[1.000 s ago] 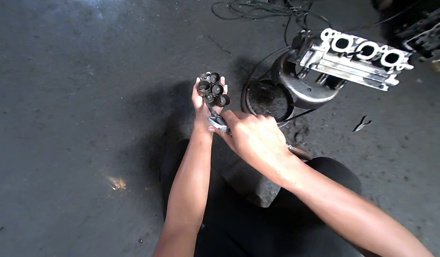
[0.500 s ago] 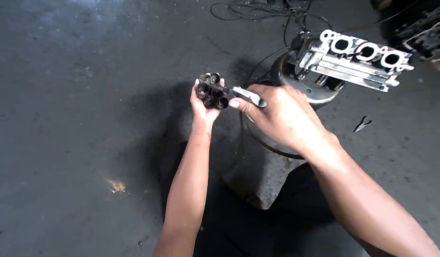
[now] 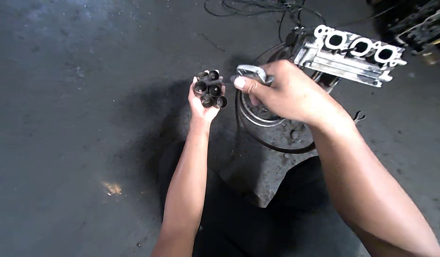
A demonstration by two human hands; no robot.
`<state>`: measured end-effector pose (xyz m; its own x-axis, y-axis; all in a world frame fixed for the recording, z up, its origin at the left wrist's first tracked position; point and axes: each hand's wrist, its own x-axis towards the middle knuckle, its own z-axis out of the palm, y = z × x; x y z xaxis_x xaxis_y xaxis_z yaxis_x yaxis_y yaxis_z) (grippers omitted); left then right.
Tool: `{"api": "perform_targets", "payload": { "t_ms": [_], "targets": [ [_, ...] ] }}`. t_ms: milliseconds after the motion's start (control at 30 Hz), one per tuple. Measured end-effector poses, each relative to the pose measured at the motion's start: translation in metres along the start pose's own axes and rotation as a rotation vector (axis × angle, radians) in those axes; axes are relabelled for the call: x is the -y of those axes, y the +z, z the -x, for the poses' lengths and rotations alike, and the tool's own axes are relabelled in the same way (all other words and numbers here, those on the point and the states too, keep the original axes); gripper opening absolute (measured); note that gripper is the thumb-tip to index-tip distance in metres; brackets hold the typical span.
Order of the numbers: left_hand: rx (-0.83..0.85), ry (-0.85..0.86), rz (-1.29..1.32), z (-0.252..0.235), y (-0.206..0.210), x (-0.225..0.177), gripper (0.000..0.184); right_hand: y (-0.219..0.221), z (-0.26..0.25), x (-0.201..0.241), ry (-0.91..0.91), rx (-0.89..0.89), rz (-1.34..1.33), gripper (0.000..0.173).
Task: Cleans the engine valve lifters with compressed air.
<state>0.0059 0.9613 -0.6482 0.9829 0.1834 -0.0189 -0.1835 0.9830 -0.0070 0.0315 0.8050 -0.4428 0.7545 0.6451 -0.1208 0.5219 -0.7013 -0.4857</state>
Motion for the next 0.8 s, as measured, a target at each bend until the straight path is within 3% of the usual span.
{"api": "perform_targets", "payload": {
  "t_ms": [133, 267, 400, 500, 633, 733, 800],
  "targets": [
    [-0.031, 0.005, 0.009, -0.001, -0.004, -0.002, 0.059, 0.011, 0.022, -0.011, 0.061, -0.087, 0.048, 0.055],
    [-0.061, 0.012, 0.024, -0.002, -0.001, -0.006, 0.060, 0.013, 0.040, -0.021, -0.030, -0.033, -0.056, 0.048],
    [-0.067, 0.022, 0.028, 0.001, 0.000, -0.008, 0.060, 0.012, 0.044, -0.034, -0.001, -0.113, -0.099, 0.048],
    [-0.077, 0.031, 0.047, 0.001, 0.001, -0.014, 0.060, 0.014, 0.049, -0.040, -0.066, -0.040, -0.189, 0.040],
    [-0.082, 0.035, 0.073, 0.003, 0.002, -0.015, 0.063, 0.026, 0.051, -0.053, 0.058, -0.086, -0.110, 0.051],
    [-0.048, 0.044, 0.058, 0.000, 0.001, -0.016, 0.066, 0.018, 0.055, -0.046, -0.063, 0.010, -0.210, 0.042],
    [-0.051, 0.036, 0.059, 0.002, 0.000, -0.013, 0.067, 0.015, 0.053, -0.040, -0.048, -0.002, -0.158, 0.043]
  ]
}}
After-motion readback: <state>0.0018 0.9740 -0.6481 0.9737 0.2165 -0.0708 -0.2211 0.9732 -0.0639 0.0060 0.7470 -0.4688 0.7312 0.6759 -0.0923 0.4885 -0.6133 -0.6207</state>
